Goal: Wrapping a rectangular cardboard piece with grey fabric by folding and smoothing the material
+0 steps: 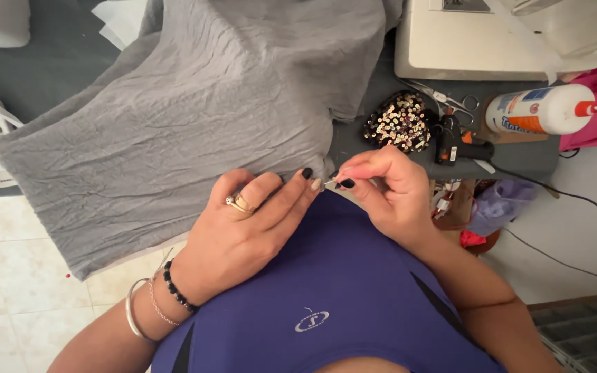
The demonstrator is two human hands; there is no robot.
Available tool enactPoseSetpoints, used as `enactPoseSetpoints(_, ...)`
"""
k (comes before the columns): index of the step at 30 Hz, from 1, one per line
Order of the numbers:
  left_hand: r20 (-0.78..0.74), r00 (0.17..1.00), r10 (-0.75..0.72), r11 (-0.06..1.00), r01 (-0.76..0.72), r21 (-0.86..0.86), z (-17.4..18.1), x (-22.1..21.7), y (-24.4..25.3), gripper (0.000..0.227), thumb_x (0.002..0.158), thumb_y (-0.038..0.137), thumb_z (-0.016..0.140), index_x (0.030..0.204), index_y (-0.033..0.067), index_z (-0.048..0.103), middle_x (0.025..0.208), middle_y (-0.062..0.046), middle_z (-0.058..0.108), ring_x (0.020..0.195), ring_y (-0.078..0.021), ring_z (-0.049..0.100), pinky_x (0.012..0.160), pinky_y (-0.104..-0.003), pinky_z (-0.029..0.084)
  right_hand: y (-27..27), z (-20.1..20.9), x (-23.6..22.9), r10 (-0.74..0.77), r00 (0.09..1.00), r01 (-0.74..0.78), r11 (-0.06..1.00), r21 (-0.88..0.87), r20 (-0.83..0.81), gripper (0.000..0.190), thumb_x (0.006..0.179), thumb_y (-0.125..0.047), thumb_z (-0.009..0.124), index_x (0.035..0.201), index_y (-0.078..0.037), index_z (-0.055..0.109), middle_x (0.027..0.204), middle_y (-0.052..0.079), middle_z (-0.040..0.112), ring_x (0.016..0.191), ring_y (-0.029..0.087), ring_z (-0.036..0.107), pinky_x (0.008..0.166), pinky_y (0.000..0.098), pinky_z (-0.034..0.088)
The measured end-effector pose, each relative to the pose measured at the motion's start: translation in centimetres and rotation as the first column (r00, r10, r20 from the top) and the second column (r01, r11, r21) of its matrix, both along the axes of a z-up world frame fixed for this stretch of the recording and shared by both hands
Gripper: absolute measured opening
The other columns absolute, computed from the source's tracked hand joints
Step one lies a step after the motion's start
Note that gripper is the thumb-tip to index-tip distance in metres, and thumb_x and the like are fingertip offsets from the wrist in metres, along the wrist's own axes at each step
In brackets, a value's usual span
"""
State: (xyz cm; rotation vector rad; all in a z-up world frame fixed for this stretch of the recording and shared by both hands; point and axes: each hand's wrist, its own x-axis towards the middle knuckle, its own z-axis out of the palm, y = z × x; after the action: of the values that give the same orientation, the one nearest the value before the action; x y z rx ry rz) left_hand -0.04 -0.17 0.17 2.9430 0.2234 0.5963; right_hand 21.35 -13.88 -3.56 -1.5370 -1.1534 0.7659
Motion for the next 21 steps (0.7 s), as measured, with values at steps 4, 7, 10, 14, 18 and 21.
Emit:
enactPoseSetpoints(4,0.022,1.0,-0.001,1.0,0.001,-0.014,-0.1,0.1,0.0,0.029,0.108,0.01,0.056,0.133,0.0098,0.07,0.135,-0.001,0.064,0.111,-0.0182,0.054,0.09,-0.037,0.048,-0.1,-0.5,0.1,0.011,0.994,-0.008,1.0,-0.022,0.107,0.003,0.098,-0.008,0.067,0.101,-0.007,0.066,0.102,0.013,0.074,0.098,0.022,0.075,0.09,0.0303,0.059)
enactPoseSetpoints(7,0.034,0.999,0.001,1.0,-0.001,-0.017,-0.2,0.1,0.0,0.029,0.108,0.009,0.056,0.133,0.0092,0.071,0.135,-0.001,0.064,0.111,-0.0178,0.053,0.089,-0.036,0.048,0.0,-0.2,0.0,0.035,0.973,-0.025,0.999,-0.048,0.229,0.003,0.097,-0.006,0.068,0.1,-0.008,0.069,0.103,0.011,0.075,0.098,0.021,0.075,0.091,0.0303,0.058)
enactPoseSetpoints(10,0.031,1.0,0.003,1.0,-0.002,-0.022,-0.3,0.1,0.0,0.029,0.108,0.009,0.056,0.133,0.0091,0.071,0.135,-0.001,0.064,0.111,-0.0174,0.052,0.089,-0.036,0.048,0.1,0.3,-0.1,0.066,0.919,-0.064,0.998,-0.019,0.388,0.006,0.099,-0.005,0.069,0.103,-0.01,0.072,0.106,0.009,0.075,0.092,0.021,0.074,0.085,0.0305,0.056)
enactPoseSetpoints(14,0.045,0.999,-0.006,0.998,0.009,-0.066,-0.2,0.2,0.0,0.027,0.108,0.009,0.058,0.132,0.0062,0.071,0.134,-0.004,0.065,0.112,-0.0188,0.052,0.09,-0.038,0.049,0.4,1.0,0.1,0.101,0.81,-0.12,0.993,-0.005,0.578,0.005,0.099,-0.007,0.073,0.103,-0.01,0.072,0.106,0.006,0.075,0.087,0.022,0.072,0.076,0.0325,0.053)
enactPoseSetpoints(18,0.046,0.999,-0.011,0.996,0.015,-0.088,-0.5,0.2,-0.1,0.027,0.108,0.007,0.058,0.132,0.0046,0.07,0.136,-0.005,0.065,0.111,-0.0185,0.055,0.092,-0.038,0.049,1.0,2.2,0.1,0.14,0.867,-0.128,0.99,-0.058,0.479,0.005,0.099,-0.005,0.072,0.101,-0.01,0.072,0.104,0.006,0.074,0.084,0.02,0.07,0.079,0.0311,0.053)
enactPoseSetpoints(21,0.029,0.999,-0.019,0.994,0.022,-0.111,-0.6,-0.2,-0.3,0.031,0.107,0.004,0.056,0.136,0.0034,0.067,0.138,-0.007,0.062,0.113,-0.0197,0.053,0.096,-0.04,0.051,1.3,2.7,-0.4,0.163,0.889,-0.151,0.987,-0.061,0.428,0.004,0.098,-0.011,0.071,0.096,-0.009,0.071,0.102,0.006,0.076,0.086,0.019,0.072,0.081,0.0294,0.054)
